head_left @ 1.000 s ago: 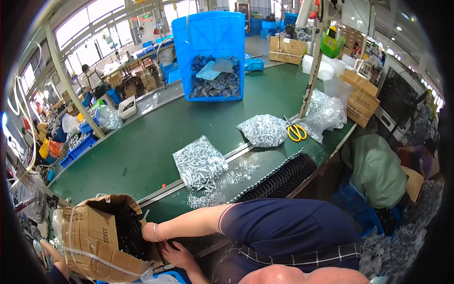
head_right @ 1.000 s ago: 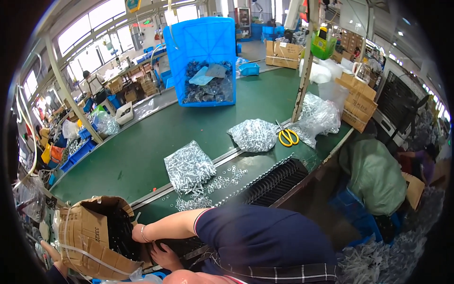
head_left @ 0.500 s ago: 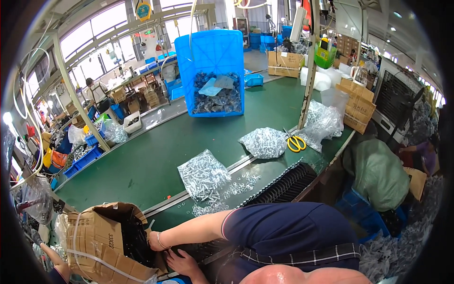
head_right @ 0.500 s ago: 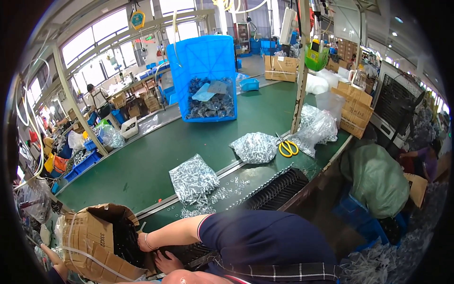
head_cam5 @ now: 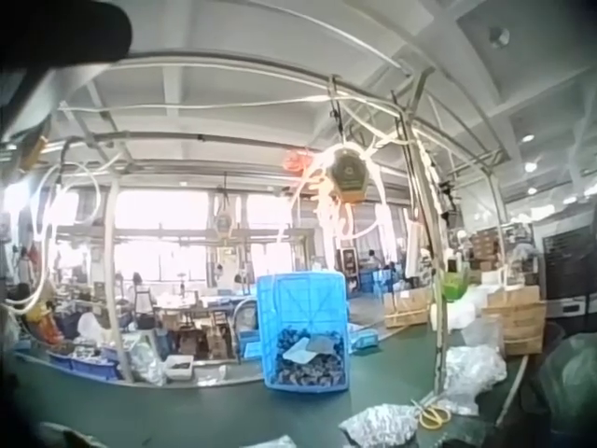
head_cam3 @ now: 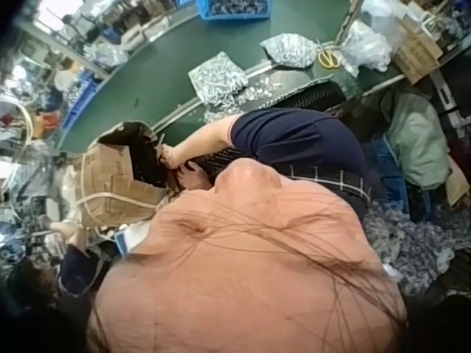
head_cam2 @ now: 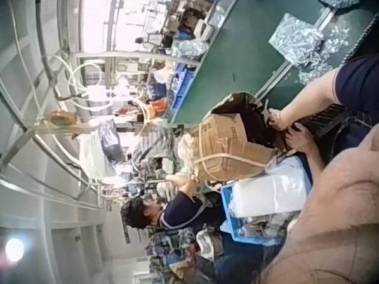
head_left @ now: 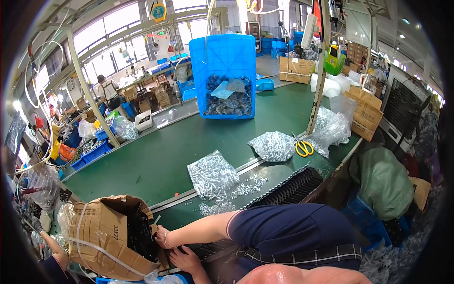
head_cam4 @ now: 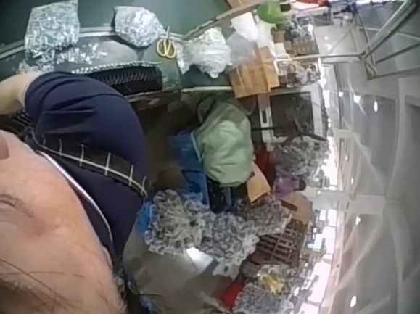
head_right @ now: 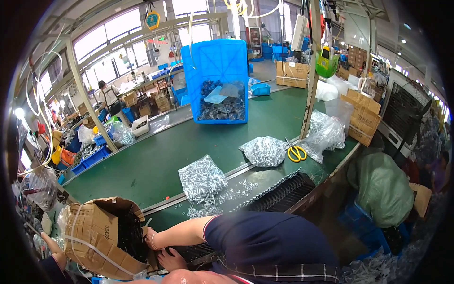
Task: Processing and packaging small industrial components at a conveyor workstation.
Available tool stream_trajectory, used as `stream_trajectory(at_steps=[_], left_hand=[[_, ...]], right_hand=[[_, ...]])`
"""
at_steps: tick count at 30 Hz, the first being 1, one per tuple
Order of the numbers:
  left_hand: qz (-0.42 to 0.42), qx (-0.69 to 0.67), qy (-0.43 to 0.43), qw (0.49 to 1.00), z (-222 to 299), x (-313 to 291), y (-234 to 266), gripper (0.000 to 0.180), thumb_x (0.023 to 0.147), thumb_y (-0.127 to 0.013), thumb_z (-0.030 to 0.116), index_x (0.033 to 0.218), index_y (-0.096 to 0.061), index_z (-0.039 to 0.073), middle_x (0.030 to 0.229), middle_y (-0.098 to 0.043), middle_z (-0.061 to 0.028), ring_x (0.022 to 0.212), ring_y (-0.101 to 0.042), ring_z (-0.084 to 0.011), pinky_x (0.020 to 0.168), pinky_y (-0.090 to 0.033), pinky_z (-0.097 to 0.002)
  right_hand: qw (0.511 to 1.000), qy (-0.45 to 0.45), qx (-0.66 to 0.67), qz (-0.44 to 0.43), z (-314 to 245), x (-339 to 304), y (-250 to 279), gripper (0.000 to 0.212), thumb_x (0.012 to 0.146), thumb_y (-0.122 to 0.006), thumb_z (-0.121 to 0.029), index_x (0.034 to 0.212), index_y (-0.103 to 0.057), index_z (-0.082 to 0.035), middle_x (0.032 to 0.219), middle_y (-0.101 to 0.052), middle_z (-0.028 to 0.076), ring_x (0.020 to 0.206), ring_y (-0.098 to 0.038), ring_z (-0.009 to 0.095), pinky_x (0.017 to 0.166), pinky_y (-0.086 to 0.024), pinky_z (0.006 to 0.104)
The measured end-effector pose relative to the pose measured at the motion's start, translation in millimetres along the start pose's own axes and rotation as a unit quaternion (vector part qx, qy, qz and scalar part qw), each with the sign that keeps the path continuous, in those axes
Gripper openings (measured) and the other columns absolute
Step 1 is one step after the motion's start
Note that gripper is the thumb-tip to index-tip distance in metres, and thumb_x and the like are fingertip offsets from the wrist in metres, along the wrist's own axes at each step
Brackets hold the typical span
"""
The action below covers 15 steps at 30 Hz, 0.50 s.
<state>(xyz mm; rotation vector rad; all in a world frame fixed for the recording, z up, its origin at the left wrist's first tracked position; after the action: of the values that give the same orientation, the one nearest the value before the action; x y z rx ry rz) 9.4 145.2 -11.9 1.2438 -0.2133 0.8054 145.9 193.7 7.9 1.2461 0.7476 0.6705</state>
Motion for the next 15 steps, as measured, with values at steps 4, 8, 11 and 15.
stream_trajectory(at_steps=[4, 8, 11, 15], left_hand=[[0.011, 0.004, -0.004, 1.000, -2.1, -1.5, 0.5, 0.035, 0.096, -0.051, 0.033, 0.108, -0.054, -0.001, 0.104, -0.055, -0.0243, 0.100, -0.053, -0.0436, 0.091, -0.042, -0.0528], [0.008, 0.002, -0.001, 1.000, -3.4, -2.2, -0.6, 0.036, 0.096, -0.050, 0.034, 0.107, -0.055, -0.001, 0.105, -0.056, -0.0244, 0.100, -0.053, -0.0438, 0.091, -0.042, -0.0527], [-0.006, 0.009, 0.004, 1.000, -3.0, -1.6, -1.3, 0.037, 0.096, -0.051, 0.034, 0.107, -0.055, -0.001, 0.105, -0.056, -0.0244, 0.100, -0.053, -0.0436, 0.091, -0.042, -0.0520], [-0.022, 0.021, 0.018, 0.999, -5.1, -1.0, -2.5, 0.036, 0.095, -0.052, 0.032, 0.107, -0.055, -0.002, 0.104, -0.056, -0.0243, 0.101, -0.053, -0.0430, 0.091, -0.043, -0.0506]], right_hand=[[0.993, 0.079, -0.065, -0.056, 0.5, -7.8, 14.1, 0.031, 0.095, -0.050, -0.031, 0.118, -0.069, -0.023, 0.115, -0.068, -0.003, 0.115, -0.057, 0.017, 0.099, -0.031, 0.0448], [0.999, -0.033, -0.034, 0.026, -8.5, -7.4, 8.5, 0.031, 0.095, -0.049, -0.032, 0.117, -0.070, -0.022, 0.115, -0.069, -0.004, 0.113, -0.058, 0.017, 0.097, -0.032, 0.0461], [0.996, 0.041, -0.073, -0.002, -4.3, -7.9, 10.1, 0.029, 0.094, -0.050, -0.031, 0.110, -0.072, -0.022, 0.110, -0.070, -0.004, 0.108, -0.060, 0.015, 0.097, -0.031, 0.0455], [0.993, 0.078, -0.079, -0.040, -3.3, -13.3, 19.8, 0.028, 0.093, -0.052, -0.031, 0.109, -0.073, -0.021, 0.110, -0.071, -0.004, 0.108, -0.061, 0.014, 0.098, -0.031, 0.0443]])
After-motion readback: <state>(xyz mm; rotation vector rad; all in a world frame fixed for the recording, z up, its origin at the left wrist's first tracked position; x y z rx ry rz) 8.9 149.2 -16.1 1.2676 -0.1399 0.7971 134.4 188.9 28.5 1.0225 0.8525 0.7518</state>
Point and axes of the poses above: each hand's wrist, its own x-axis towards the middle knuckle, its own y-axis out of the back of the hand, z = x × y, the point moved 2 cm from there along x, towards the middle knuckle
